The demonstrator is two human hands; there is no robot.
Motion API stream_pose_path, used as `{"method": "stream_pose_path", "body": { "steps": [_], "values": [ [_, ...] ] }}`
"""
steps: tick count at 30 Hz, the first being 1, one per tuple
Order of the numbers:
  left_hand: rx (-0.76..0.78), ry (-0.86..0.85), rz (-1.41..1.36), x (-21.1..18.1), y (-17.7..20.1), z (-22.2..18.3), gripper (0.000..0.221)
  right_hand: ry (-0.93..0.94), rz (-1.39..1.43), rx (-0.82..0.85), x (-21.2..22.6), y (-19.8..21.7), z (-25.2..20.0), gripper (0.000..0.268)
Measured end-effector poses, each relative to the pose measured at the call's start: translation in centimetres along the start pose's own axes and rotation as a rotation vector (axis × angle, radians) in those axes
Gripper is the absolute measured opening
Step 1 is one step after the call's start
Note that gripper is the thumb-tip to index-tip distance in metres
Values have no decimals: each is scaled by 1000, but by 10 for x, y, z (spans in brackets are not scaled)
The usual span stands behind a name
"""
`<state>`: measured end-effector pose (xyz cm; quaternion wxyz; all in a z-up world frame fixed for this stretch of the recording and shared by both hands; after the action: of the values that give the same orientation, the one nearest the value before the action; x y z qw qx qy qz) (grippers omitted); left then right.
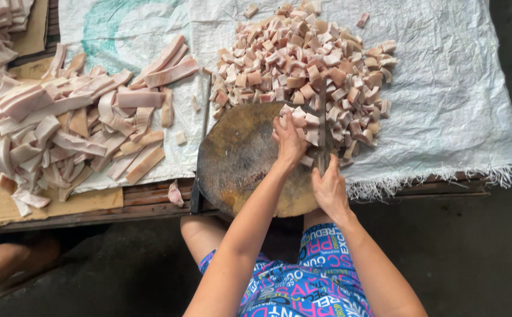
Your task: The person slices strips of pork skin into small cubes on a wooden cutting board using a cleaver and gathers the pieces into a pile.
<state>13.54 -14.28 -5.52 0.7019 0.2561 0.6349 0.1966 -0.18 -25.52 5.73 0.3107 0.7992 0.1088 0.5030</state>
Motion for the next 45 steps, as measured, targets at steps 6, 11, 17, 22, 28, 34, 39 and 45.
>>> {"method": "stream_pose_path", "body": {
  "steps": [6,11,17,22,28,34,39,45],
  "values": [
    [13,119,-20,18,13,122,92,-56,-3,125,41,-17,76,62],
    [9,49,-190,-4,67,170,96,-39,108,160,87,8,114,57],
    [118,-666,320,-65,94,29,63,8,19,107,70,44,93,52],
    [553,-1022,335,-37,44,-49,57,31,-23,52,50,64,51,53],
    [129,-520,-12,20,41,118,35,-115,-64,142,36,58,27,56],
    [132,246,-603,43,71,204,19,83,-113,83,43,45,14,53],
    [-129,-120,-87,27,155,177,36,324,-408,72,54,20,-5,57],
    [-52,78,35,42,184,60,61,362,-383,207,54,-25,-34,56]
  ]
}}
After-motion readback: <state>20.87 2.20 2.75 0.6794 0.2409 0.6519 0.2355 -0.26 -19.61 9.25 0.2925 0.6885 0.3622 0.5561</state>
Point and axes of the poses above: each hand's wrist, its own z-axis towards the middle knuckle, its own y-axis out of the back of the hand, x = y × z, the point moved 6 cm from there along z, towards the middle knuckle, and after that the axes turned 6 degrees about -y, right-handed, at the moved point
